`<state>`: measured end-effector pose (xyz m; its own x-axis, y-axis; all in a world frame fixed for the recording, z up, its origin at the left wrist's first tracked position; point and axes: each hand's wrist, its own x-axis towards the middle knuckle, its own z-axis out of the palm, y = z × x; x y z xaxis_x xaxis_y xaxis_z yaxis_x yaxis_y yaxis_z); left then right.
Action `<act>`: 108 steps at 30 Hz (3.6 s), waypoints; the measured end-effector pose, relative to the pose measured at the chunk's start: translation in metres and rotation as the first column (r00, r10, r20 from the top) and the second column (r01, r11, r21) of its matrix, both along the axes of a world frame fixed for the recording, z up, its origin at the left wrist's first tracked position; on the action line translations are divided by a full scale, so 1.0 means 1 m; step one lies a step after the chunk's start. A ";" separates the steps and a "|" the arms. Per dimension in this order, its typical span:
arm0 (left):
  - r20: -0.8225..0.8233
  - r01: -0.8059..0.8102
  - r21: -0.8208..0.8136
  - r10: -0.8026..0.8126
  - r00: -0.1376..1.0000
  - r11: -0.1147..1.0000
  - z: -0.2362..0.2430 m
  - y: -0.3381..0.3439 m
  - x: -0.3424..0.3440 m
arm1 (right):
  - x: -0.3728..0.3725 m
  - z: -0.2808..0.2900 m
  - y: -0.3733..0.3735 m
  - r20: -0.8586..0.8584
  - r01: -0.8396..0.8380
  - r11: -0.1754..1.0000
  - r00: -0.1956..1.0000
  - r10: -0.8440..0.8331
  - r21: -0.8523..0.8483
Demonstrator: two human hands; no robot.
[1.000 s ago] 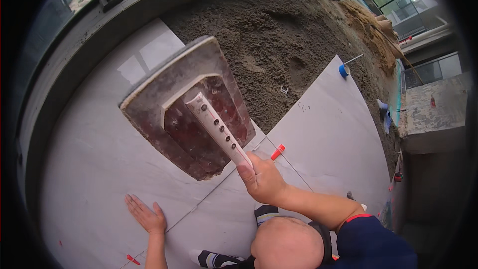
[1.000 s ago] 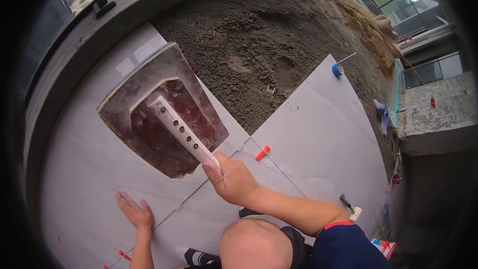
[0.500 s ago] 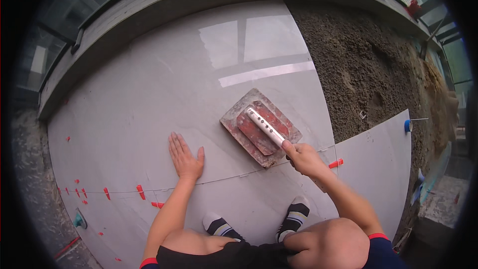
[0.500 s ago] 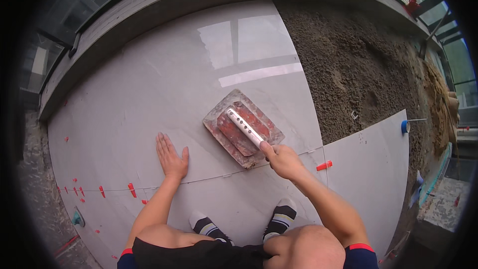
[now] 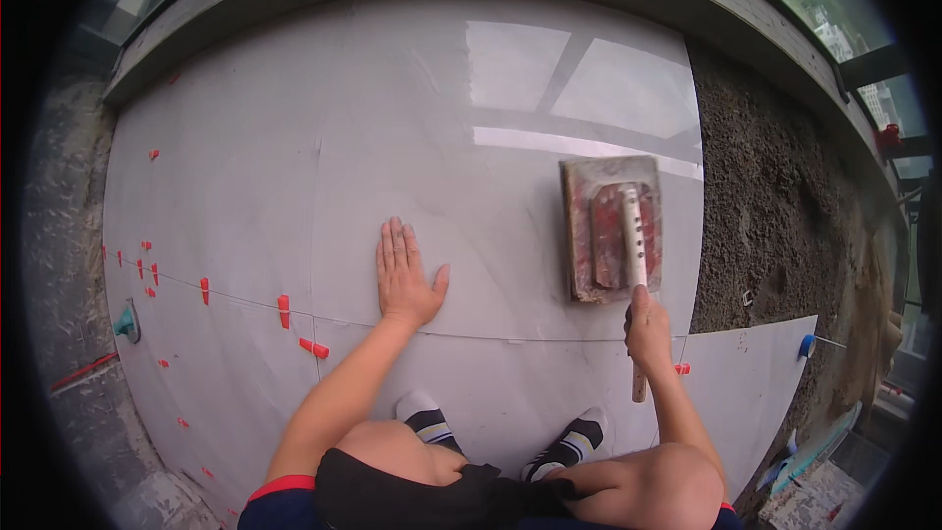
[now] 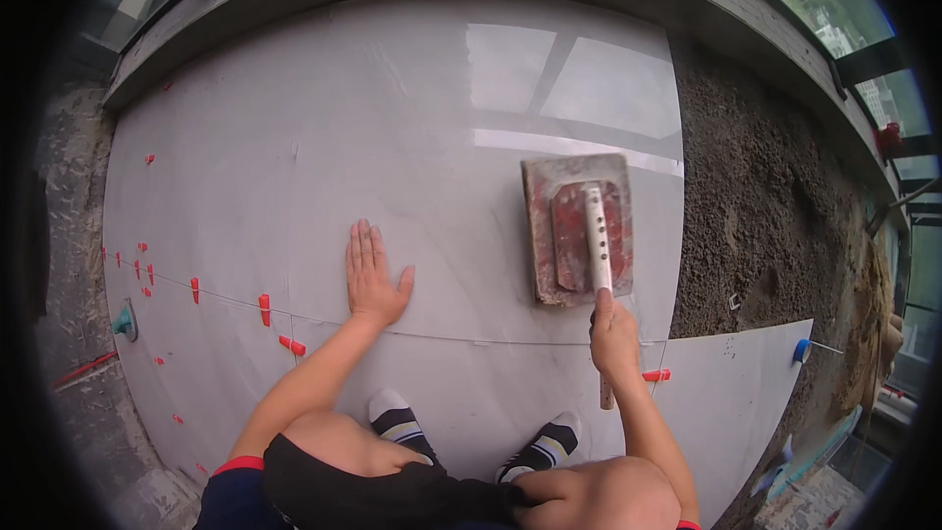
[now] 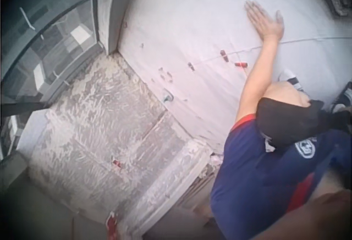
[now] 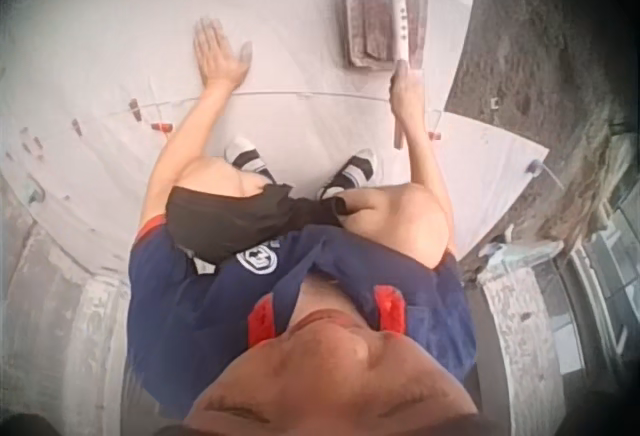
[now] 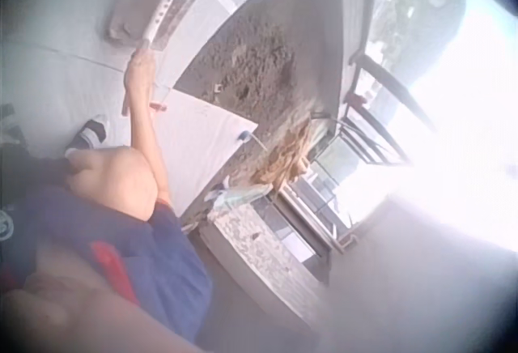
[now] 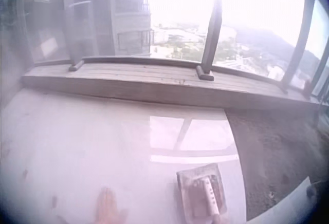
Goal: Positioning and leveling a large floor tile onto a prepared bed of mortar.
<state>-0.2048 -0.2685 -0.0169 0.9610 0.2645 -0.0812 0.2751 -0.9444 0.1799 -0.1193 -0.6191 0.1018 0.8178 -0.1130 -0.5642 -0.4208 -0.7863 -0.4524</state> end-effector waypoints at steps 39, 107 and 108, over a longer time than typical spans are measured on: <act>0.098 -0.543 -0.002 0.541 0.835 0.840 -0.008 0.087 0.003 | 0.042 0.044 0.174 0.182 -0.278 0.930 0.954 0.238 0.239; 0.117 -0.461 0.126 0.448 0.886 0.879 -0.014 0.086 -0.007 | 0.183 0.143 0.038 0.309 -0.123 0.855 0.950 -0.045 0.504; 0.058 -0.469 0.126 0.466 0.883 0.874 -0.014 0.086 -0.007 | 0.169 0.148 0.041 0.442 -0.174 0.865 0.895 -0.061 0.470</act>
